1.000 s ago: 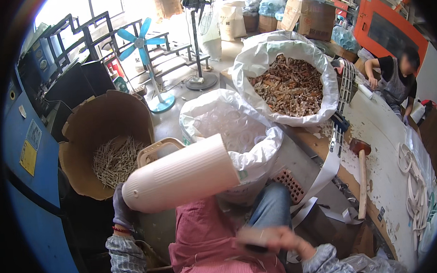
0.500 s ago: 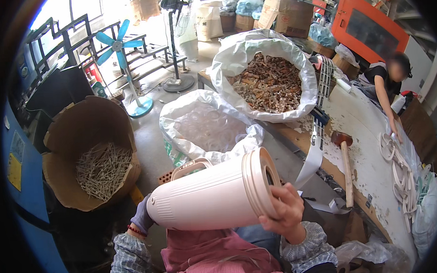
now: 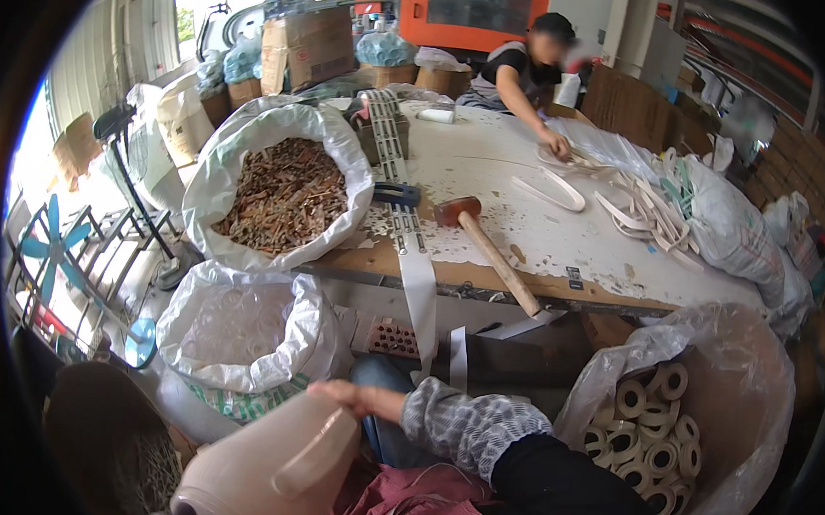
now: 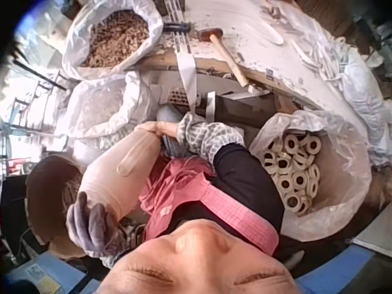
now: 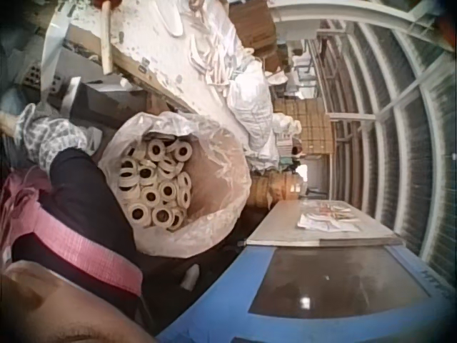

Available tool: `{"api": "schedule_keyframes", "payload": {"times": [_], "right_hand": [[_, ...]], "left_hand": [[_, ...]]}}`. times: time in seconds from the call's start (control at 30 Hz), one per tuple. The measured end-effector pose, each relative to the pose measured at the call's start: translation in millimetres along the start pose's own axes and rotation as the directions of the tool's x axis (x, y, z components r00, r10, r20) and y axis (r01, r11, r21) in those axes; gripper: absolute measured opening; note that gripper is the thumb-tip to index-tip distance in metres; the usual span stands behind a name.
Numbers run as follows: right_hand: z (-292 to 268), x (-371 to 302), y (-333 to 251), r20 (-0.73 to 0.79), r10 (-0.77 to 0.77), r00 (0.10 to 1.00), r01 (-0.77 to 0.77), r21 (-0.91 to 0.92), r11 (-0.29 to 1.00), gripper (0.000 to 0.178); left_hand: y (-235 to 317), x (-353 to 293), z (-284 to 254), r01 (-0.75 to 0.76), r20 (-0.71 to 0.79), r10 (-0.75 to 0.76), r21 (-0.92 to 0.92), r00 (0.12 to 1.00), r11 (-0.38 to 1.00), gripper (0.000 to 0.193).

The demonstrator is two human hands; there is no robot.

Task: The person assembles a light pink thermos by inserting a wooden stopper, attaching a handle, and applying a label. They repeatedly pick up the thermos, insert the stopper, affix the handle, and place the finished unit aside.

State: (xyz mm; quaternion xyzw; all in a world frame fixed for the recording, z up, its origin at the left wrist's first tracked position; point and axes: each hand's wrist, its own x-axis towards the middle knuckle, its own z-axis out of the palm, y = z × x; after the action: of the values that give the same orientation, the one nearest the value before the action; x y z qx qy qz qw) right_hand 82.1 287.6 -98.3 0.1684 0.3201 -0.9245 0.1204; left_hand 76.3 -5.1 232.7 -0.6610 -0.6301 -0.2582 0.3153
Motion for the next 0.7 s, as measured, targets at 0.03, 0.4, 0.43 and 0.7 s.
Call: {"api": "schedule_keyframes", "payload": {"times": [0.03, 0.4, 0.43, 0.7], "right_hand": [[-3, 5, 6, -0.035, -0.035, 0.999, 0.035, -0.010, 0.999, 0.036], [85, -110, -95, -0.054, -0.908, 0.416, 0.618, -0.715, 0.326, 0.023], [107, -121, -98, 0.115, -0.946, 0.304, 0.571, -0.817, 0.084, 0.022], [190, -174, -81, 0.813, -0.566, 0.136, 0.405, -0.567, -0.717, 0.033]], "left_hand": [[-2, 1, 0, -0.010, 0.004, 0.010, 0.000, 1.000, 1.000, 0.015], [-81, -169, 118, 0.522, -0.426, -0.727, -0.509, 0.538, 0.684, 0.041], [-95, -207, 137, 0.566, -0.221, -0.944, -0.758, 0.246, 0.325, 0.040], [-86, -291, 187, 0.429, 0.211, -0.950, -0.898, 0.232, -0.095, 0.044]]}}
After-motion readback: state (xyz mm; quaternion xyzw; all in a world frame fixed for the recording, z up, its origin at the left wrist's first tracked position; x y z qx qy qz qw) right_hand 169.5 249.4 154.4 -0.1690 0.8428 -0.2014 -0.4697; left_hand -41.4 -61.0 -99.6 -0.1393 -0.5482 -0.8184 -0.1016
